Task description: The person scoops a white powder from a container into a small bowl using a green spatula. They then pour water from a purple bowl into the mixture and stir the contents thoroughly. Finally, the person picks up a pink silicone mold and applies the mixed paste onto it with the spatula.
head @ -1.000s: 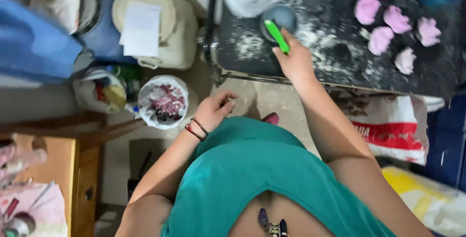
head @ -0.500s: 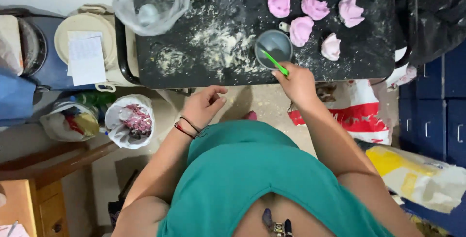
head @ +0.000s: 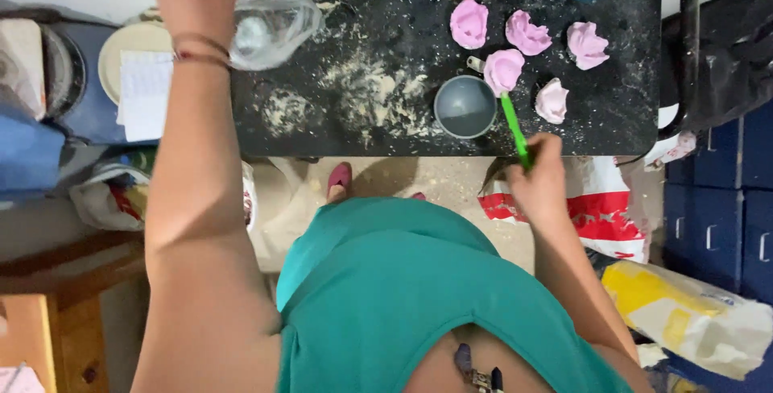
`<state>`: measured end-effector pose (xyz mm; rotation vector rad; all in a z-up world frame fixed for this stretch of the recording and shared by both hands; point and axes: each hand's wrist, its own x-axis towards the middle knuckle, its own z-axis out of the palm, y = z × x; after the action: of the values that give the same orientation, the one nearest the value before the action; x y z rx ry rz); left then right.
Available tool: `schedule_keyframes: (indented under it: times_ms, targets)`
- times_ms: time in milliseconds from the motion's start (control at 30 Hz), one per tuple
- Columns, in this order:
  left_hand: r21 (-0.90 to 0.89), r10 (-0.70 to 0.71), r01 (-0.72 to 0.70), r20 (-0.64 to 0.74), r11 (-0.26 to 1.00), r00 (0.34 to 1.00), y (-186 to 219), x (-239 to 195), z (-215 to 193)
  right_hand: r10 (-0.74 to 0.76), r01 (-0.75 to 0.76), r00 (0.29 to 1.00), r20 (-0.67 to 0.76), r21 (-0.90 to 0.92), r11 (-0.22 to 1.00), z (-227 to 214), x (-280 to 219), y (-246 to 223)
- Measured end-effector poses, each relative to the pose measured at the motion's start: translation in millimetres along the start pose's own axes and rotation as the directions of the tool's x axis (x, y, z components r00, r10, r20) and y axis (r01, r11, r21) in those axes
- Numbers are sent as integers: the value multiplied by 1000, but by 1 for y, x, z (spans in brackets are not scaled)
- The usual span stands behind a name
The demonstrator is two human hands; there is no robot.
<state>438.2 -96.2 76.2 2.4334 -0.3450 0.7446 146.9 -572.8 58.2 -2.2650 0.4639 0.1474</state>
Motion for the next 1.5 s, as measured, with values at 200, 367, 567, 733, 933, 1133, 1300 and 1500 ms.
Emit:
schedule_keyframes:
  times_ms: [200, 367, 567, 733, 933, 1133, 1300, 1500]
  targets:
    - [168, -227, 170, 415, 971, 881, -96, 34, 36, -65, 108, 910, -410, 83, 991, 19, -31, 21]
    - [-35, -221, 238, 258, 971, 940, -88, 35, 38, -44, 156, 848, -529, 169, 973, 39, -41, 7]
    - [-264, 67, -54, 41, 963, 997, -74, 41, -29, 22, 249, 813, -581, 382, 890, 42, -49, 4]
    - [-285, 303, -260, 118, 923, 946, -12, 31, -103, 120, 359, 792, -598, 615, 702, 49, -49, -13]
    - [-589, 377, -179, 232, 788, 897, 57, -23, -53, 266, 533, 722, -639, 758, 376, 50, -35, -42]
    - [-624, 546, -193, 442, 757, 711, 91, -66, -7, -294, 547, 791, -537, 404, 733, 65, -11, -82]
    - [-559, 654, -376, 459, 739, 601, 105, -71, -4, -789, 793, 581, -200, -78, 604, 77, 29, -114]
    - [-535, 664, -417, 445, 735, 601, 119, -74, -4, -666, 675, 737, -116, 62, 736, 83, 47, -106]
